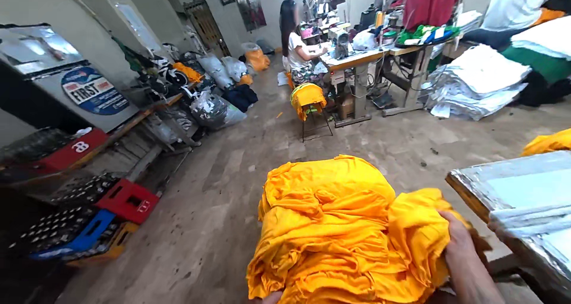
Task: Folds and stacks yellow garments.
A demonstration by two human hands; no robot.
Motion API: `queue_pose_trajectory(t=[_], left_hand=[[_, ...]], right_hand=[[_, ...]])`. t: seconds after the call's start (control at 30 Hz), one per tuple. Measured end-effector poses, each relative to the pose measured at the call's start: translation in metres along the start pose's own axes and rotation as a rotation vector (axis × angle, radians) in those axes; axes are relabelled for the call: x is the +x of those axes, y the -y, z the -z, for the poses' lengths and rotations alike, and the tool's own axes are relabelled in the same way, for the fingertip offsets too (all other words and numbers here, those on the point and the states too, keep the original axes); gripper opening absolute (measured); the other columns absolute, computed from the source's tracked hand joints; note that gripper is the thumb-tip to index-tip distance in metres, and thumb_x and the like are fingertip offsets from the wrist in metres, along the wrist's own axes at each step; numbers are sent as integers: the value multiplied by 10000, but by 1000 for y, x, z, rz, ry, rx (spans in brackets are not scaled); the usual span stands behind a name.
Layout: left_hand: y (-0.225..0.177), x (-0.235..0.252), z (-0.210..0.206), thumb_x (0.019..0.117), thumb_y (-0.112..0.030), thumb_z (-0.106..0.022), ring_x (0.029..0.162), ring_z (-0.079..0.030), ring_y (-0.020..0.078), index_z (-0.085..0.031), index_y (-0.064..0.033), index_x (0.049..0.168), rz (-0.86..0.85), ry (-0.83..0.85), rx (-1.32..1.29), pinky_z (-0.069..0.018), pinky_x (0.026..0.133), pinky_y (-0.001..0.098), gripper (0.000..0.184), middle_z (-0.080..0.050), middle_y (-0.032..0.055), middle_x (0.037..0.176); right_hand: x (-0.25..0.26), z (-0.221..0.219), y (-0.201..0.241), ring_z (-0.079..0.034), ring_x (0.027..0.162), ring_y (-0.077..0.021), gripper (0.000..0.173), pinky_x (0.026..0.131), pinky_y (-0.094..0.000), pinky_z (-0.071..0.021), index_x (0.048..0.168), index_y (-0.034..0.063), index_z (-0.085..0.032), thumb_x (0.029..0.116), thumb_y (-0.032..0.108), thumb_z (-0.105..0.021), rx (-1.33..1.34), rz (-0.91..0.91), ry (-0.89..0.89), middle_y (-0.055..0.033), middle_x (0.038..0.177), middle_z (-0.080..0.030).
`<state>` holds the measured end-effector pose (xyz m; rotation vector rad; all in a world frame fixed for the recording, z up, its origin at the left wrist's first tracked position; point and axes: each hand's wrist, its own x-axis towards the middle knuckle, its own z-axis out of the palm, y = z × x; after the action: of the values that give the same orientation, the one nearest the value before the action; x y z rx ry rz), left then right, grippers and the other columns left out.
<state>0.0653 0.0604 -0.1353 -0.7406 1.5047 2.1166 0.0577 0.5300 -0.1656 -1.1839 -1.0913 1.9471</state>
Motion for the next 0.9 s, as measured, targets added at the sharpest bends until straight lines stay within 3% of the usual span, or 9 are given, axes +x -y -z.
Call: queue_pose_trajectory(t=[0.13,0.23,0.33,0.43,0.57,0.63,0.7,0.8,0.9], left_hand=[[-2,-9,-8,1004,-49,-476,851,-693,173,-579,-3,1129,15,-55,22,-597,757,375,169,-705,98,939],[-1,-10,-8,994,-33,-504,838,-693,187,-577,11,1128,19,-90,6,-597,739,383,158,-702,116,930],[-5,-16,-14,974,1,-537,881,-686,201,-540,24,1205,-11,-97,-4,-593,770,410,232,-688,128,984],[5,-8,-11,950,20,-564,857,-703,209,-562,31,1162,-4,-52,-26,-602,767,409,212,-709,140,948],[16,3,-3,965,-17,-552,828,-695,217,-565,24,1146,57,-42,-55,-597,741,405,187,-698,146,939],[12,5,0,981,-50,-568,832,-695,221,-570,27,1165,80,-40,-25,-596,736,400,199,-698,152,958],[12,10,2,990,-94,-592,858,-700,223,-575,19,1189,100,-8,-5,-596,747,398,230,-705,150,989],[14,12,4,1030,-167,-567,912,-714,268,-546,17,1285,144,43,6,-614,765,456,315,-703,175,1071],[15,11,3,1071,-283,-525,875,-732,304,-498,-14,1377,206,120,54,-629,716,482,409,-710,192,1095]], right_hand=[[-59,-76,82,-667,1007,-224,398,903,-466,-554,1254,-39,-591,894,70,-721,-410,566,107,-172,1113,-674],[-81,-97,95,-649,1043,-535,368,882,-721,-496,1135,-133,-639,884,104,-767,-1021,1007,320,-358,1109,-655],[-92,-95,35,-701,948,-433,116,760,-608,-579,948,4,-744,846,59,-736,-1429,1314,768,-227,1023,-711],[-82,-78,-35,-579,1193,-514,405,809,-673,-542,1272,234,-696,928,39,-613,-1775,1028,1157,-230,1397,-572],[-67,-65,-35,-606,1206,-426,549,880,-631,-544,1312,395,-671,850,99,-688,-1600,1008,1150,-141,1398,-599],[-53,-44,-17,-509,1346,-388,486,1079,-618,-430,1364,300,-668,886,217,-699,-1317,837,1228,-134,1477,-547],[-40,-9,-7,-485,1399,-286,540,1143,-501,-426,1388,150,-645,935,444,-648,-982,647,1093,-130,1508,-520],[-38,40,-27,-616,1213,-292,662,999,-511,-527,1476,89,-520,953,483,-617,-764,244,661,-165,1399,-591],[-62,67,-58,-701,1043,-313,620,886,-560,-586,1351,27,-560,1024,552,-510,-687,-220,599,-187,1161,-698]])
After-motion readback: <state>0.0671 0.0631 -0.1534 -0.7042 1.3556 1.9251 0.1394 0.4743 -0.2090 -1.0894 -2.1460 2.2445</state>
